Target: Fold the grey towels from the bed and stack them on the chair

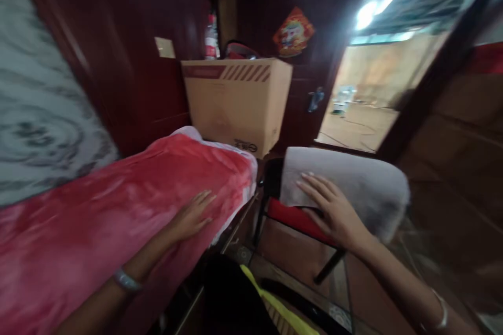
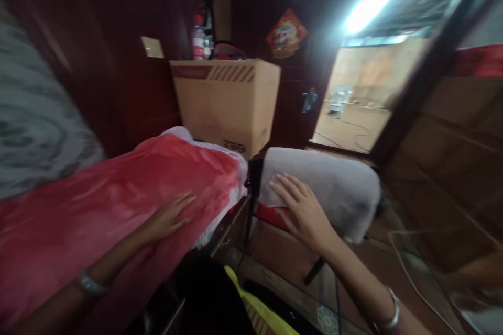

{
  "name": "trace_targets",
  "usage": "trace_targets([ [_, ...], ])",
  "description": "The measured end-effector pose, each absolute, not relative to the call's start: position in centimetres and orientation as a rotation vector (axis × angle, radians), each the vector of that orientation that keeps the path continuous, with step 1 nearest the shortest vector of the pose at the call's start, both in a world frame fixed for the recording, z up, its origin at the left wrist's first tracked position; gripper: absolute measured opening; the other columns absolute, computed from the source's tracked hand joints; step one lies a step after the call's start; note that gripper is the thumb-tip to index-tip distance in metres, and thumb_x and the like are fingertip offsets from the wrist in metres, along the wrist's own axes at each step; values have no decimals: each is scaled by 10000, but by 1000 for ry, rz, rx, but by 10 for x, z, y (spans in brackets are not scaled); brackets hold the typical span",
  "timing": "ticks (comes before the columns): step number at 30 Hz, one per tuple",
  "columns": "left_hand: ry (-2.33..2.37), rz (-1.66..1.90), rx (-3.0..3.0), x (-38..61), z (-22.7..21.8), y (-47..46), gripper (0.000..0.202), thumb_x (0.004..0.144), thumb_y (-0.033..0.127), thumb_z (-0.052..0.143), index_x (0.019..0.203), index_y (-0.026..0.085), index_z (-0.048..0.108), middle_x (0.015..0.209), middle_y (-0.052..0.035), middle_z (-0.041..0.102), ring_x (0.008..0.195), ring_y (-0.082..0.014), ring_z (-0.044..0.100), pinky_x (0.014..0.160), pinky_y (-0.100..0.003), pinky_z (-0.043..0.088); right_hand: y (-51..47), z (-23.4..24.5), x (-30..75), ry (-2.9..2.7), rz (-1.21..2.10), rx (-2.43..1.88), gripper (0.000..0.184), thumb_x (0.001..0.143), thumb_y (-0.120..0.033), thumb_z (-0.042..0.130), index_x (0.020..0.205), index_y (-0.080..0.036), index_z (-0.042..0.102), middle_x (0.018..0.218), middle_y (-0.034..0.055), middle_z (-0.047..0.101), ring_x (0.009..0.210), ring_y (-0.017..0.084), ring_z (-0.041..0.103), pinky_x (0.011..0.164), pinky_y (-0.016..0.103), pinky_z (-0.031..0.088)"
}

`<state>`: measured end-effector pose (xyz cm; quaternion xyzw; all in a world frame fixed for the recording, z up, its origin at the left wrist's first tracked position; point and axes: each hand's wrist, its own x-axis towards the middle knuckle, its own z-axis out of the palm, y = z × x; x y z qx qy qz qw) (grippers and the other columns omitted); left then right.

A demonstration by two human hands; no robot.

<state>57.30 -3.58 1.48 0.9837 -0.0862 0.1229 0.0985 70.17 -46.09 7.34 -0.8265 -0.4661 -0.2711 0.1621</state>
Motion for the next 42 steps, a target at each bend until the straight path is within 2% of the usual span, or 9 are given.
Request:
trace_targets([
  [3, 44, 398, 2963, 508, 5, -5, 605, 902, 325, 546, 1490, 193, 494, 1556, -131, 503, 1461, -280, 443, 1213, -511, 375, -400, 26, 682, -1482, -392, -2170, 453, 987, -283, 502, 1430, -250, 588, 1524, 126, 530, 1361, 277, 543, 1094, 488, 498],
  [5, 278, 436, 3004, 459, -2, 16, 604, 901, 355, 544, 1474, 168, 507, 1553, -145, 503, 1460, -286, 445, 1217, -503, 370, -358, -3, 669, -1552, -143, -2088, 417, 976, -267, 506, 1366, -227, 645, 1466, 139, 586, 1312, 271, 594, 1064, 465, 527],
  [9, 849, 452, 3000, 345, -15, 45, 582, 911, 386, 494, 1431, 129, 545, 1520, -187, 527, 1424, -321, 487, 1195, -504, 389, -281, -32, 636, -1653, 216, -1911, 458, 939, -236, 544, 1386, -208, 640, 1444, 147, 607, 1302, 266, 607, 1083, 453, 514],
  [12, 1265, 374, 2931, 265, -20, 47, 607, 927, 426, 455, 1439, 114, 546, 1518, -201, 525, 1428, -343, 477, 1192, -520, 377, -233, -33, 612, -1743, 309, -1769, 465, 916, -209, 555, 1370, -197, 653, 1420, 153, 625, 1302, 272, 606, 1104, 471, 490],
  [18, 1822, 225, 2714, 187, -28, 15, 616, 971, 406, 385, 1493, 100, 502, 1583, -209, 437, 1494, -361, 376, 1195, -579, 337, -143, -33, 590, -1889, 276, -1676, 481, 901, -217, 553, 1371, -201, 654, 1400, 148, 639, 1303, 282, 596, 1115, 506, 470],
  [25, 1830, 290, 2595, 187, -34, -4, 586, 981, 393, 428, 1512, 154, 496, 1609, -172, 404, 1514, -350, 343, 1222, -579, 307, -52, -59, 584, -1941, -79, -1701, 536, 945, -319, 502, 1468, -217, 560, 1511, 137, 544, 1420, 289, 473, 1161, 562, 394],
  [31, 1807, 320, 2515, 184, -40, -10, 634, 977, 430, 446, 1546, 149, 439, 1619, -172, 386, 1531, -331, 315, 1241, -584, 285, -42, -94, 588, -1969, -186, -1956, 590, 998, -452, 325, 1494, -206, 530, 1549, 130, 507, 1446, 330, 441, 1120, 606, 404],
  [35, 1876, 354, 2482, 186, -47, -15, 675, 974, 461, 448, 1558, 124, 409, 1633, -189, 358, 1545, -329, 284, 1254, -568, 262, -42, -105, 596, -1986, -198, -1950, 620, 986, -489, 303, 1494, -219, 535, 1553, 114, 506, 1452, 321, 436, 1140, 574, 392],
  [42, 2102, 400, 2396, 185, -52, -18, 693, 953, 543, 468, 1505, 123, 480, 1594, -226, 417, 1512, -367, 341, 1230, -564, 277, -40, -107, 594, -1954, -173, -1985, 667, 968, -502, 270, 1495, -189, 534, 1561, 124, 495, 1460, 340, 419, 1110, 575, 419],
])
